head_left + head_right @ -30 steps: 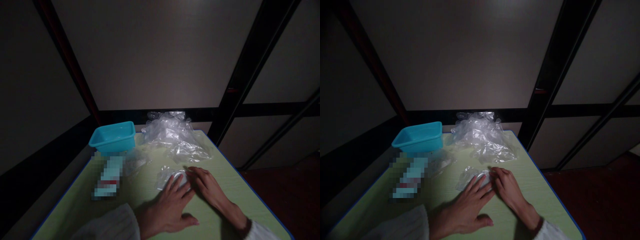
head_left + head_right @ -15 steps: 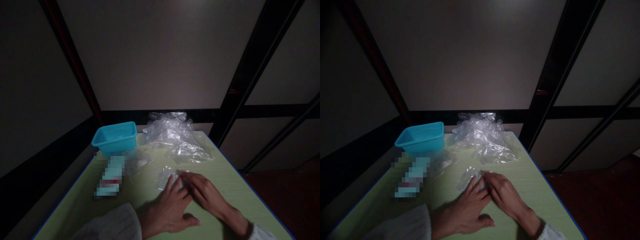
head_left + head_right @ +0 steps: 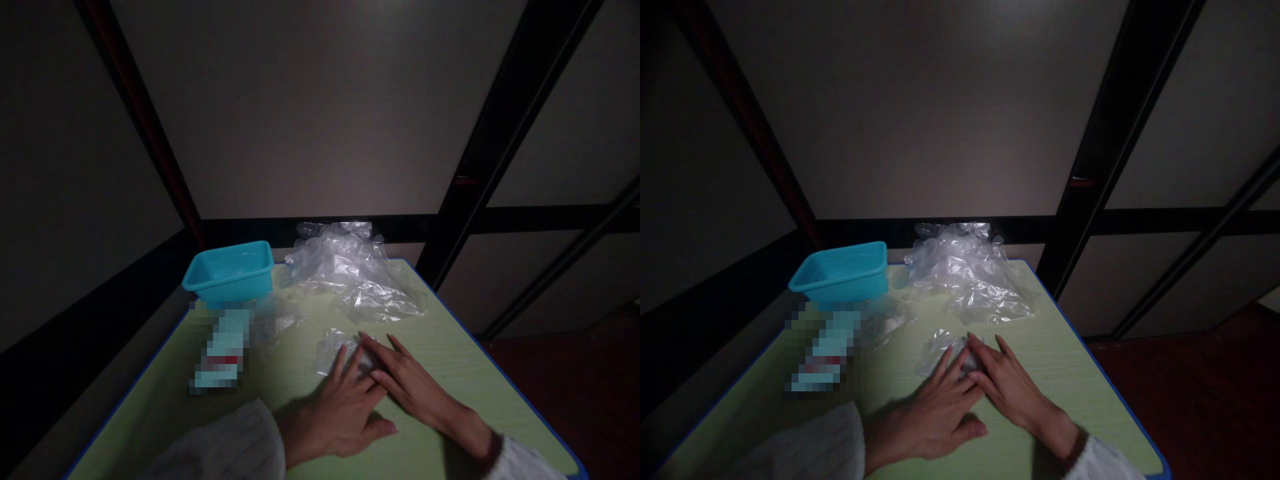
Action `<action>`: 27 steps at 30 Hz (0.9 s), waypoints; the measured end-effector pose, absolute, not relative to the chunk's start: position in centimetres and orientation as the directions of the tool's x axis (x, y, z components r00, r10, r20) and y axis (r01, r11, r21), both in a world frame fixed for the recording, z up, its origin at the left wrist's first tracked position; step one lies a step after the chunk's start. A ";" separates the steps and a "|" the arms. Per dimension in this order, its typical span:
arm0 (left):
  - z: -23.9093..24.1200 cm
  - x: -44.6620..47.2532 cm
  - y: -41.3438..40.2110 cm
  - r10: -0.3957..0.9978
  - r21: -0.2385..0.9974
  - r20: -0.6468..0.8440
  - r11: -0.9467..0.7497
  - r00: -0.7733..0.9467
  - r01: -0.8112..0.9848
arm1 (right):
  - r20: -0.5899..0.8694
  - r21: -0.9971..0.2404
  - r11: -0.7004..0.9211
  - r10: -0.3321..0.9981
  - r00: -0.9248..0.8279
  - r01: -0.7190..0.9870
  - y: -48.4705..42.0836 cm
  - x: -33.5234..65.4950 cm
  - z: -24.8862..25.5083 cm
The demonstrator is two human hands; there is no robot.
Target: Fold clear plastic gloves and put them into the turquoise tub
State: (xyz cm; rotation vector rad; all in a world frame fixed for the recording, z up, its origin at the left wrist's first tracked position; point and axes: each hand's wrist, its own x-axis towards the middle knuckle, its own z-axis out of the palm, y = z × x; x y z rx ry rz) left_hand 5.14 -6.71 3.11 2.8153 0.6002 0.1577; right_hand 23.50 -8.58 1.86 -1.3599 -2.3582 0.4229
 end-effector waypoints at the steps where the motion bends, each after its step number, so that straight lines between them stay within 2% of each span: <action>1: 3.1 5.1 -6.7 0.409 0.272 0.051 -0.884 0.911 0.381 | 0.179 -0.440 0.480 0.875 -0.450 0.759 -8.6 23.5 1.8; 9: 3.4 4.2 -6.6 0.397 0.342 0.101 -0.875 0.912 0.343 | 0.203 -0.443 0.462 0.886 -0.417 0.768 -8.4 23.2 2.1; 13: 3.2 3.8 -6.4 0.599 0.391 0.175 -0.771 0.781 0.503 | 0.200 -0.438 0.448 0.894 -0.401 0.779 -8.3 23.0 2.0; 16: 2.5 4.0 -6.2 0.668 0.323 0.186 -0.734 0.720 0.597 | 0.229 -0.391 0.461 0.887 -0.401 0.796 -8.3 22.9 1.7; 20: 1.4 4.2 -5.9 0.571 0.210 0.187 -0.818 0.800 0.535 | 0.238 -0.340 0.462 0.885 -0.400 0.819 -8.4 22.6 1.5; 27: 0.6 3.9 -5.8 0.550 0.144 0.137 -0.834 0.824 0.533 | 0.232 -0.258 0.468 0.880 -0.416 0.845 -8.5 22.7 1.0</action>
